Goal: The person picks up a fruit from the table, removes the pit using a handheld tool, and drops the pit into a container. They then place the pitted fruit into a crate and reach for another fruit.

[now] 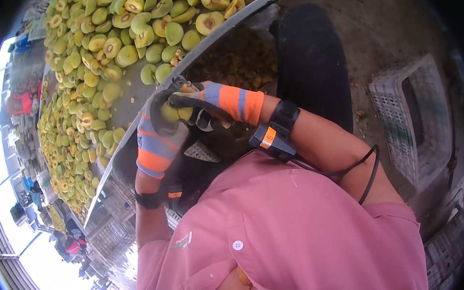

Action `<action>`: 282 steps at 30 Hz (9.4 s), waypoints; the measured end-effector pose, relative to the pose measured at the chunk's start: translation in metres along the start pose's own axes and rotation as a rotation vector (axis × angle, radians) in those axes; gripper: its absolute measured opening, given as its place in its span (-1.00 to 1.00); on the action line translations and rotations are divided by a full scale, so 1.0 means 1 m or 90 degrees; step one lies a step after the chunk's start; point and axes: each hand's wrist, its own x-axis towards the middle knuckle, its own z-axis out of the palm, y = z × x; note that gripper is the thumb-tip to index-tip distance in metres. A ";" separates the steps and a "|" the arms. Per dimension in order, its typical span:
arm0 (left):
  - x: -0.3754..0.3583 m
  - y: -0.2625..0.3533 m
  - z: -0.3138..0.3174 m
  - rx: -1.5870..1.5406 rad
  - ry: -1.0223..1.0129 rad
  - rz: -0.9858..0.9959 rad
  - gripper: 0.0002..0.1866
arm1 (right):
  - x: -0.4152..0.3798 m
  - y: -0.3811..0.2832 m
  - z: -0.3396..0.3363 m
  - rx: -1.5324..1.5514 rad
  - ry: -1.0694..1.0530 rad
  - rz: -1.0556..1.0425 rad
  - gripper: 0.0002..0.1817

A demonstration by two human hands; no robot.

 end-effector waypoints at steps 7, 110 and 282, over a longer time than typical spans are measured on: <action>-0.010 0.009 0.004 0.046 0.038 0.003 -0.48 | -0.003 0.004 -0.001 0.049 -0.025 -0.049 -0.59; 0.061 -0.114 -0.068 -0.407 0.084 -0.397 -0.50 | -0.001 0.015 -0.006 -0.331 0.062 -0.115 -0.77; -0.093 -0.036 -0.072 -0.106 0.545 -0.298 -0.78 | 0.000 0.049 0.003 0.396 0.028 0.158 -0.79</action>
